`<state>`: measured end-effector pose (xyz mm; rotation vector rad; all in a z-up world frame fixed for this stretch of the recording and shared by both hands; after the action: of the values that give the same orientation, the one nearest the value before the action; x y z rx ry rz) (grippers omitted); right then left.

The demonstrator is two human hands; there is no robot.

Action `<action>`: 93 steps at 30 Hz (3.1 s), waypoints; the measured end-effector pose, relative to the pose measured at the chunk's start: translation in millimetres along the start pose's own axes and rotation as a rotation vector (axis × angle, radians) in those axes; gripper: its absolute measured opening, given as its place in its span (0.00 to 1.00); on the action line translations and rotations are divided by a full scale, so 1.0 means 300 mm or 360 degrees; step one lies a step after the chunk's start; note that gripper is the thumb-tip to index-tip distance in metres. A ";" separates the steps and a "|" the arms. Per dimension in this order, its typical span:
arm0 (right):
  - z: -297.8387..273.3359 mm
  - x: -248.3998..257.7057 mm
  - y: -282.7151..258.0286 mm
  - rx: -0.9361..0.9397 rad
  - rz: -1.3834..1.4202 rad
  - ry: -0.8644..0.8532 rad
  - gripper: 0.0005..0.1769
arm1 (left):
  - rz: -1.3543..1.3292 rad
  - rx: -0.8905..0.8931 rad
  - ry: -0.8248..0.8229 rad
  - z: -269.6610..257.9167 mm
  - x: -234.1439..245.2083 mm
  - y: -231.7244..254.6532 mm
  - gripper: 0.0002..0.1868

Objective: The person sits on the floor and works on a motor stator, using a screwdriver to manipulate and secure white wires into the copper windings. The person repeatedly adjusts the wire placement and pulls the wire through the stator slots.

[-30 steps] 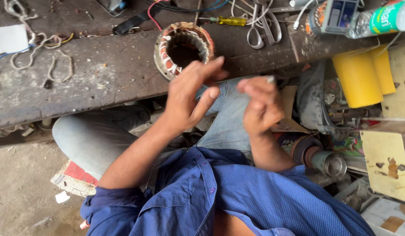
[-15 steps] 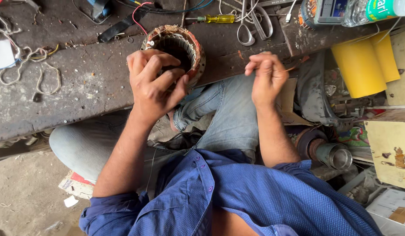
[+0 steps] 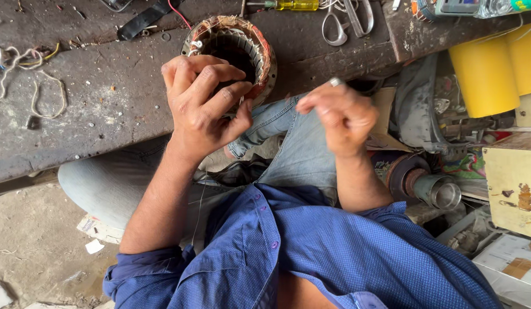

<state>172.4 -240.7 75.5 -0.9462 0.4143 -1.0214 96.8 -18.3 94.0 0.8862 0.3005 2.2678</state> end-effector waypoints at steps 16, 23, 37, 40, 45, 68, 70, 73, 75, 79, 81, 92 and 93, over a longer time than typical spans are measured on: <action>-0.091 -0.090 0.037 -0.0669 0.0070 0.0146 0.06 | -0.0321 0.0040 0.0119 -0.019 0.049 -0.030 0.10; -0.056 -0.134 -0.029 -0.0533 -0.0320 0.0231 0.06 | -0.0351 0.0032 0.0152 -0.027 0.060 -0.031 0.11; -0.049 -0.186 -0.064 -0.0170 -0.0597 -0.0012 0.05 | -0.0307 0.0011 0.0216 -0.033 0.060 -0.020 0.10; -0.036 -0.173 -0.058 -0.0089 -0.0684 -0.0003 0.05 | -0.0314 0.0012 0.0215 -0.029 0.062 -0.023 0.10; -0.025 -0.151 -0.039 -0.0045 -0.0720 -0.0011 0.06 | -0.0300 0.0000 0.0215 -0.030 0.058 -0.021 0.09; -0.045 -0.280 -0.099 0.0525 -0.1063 0.0001 0.12 | -0.0085 -0.0134 -0.0163 -0.034 0.044 -0.036 0.18; -0.036 -0.290 -0.095 0.0557 -0.1008 -0.0003 0.13 | -0.0084 -0.0092 -0.0175 -0.040 0.039 -0.041 0.19; -0.011 -0.302 -0.099 0.0652 -0.1117 -0.0001 0.14 | -0.0031 -0.0069 -0.0156 -0.036 0.030 -0.035 0.18; 0.003 -0.307 -0.096 0.0577 -0.1176 -0.0053 0.14 | 0.0047 -0.0061 -0.0104 -0.029 0.036 -0.034 0.16; 0.011 -0.279 -0.083 0.0411 -0.1076 -0.0056 0.14 | 0.0177 0.0062 -0.0046 -0.031 0.039 -0.044 0.14; 0.011 -0.266 -0.079 0.0402 -0.1080 -0.0145 0.14 | 0.0089 0.0161 -0.0055 -0.035 0.035 -0.052 0.13; 0.042 -0.081 -0.049 0.0265 -0.1045 -0.0237 0.07 | -0.0131 0.0369 -0.0007 -0.055 0.010 -0.046 0.07; 0.043 -0.063 -0.047 0.0349 -0.1168 -0.0236 0.07 | -0.0116 0.0368 -0.0002 -0.056 0.009 -0.049 0.07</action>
<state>164.4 -221.1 92.0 -0.9838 -0.1946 -1.6057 91.6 -5.0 76.6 0.9766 0.5941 2.1948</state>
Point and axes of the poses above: each hand's wrist, its own z-axis towards the middle knuckle, its own x-axis out of the back of the hand, y = z × x, the point moved 7 cm from there along z, towards the middle knuckle, and after that the axes turned 1 degree about -y, right-handed, at the moved point
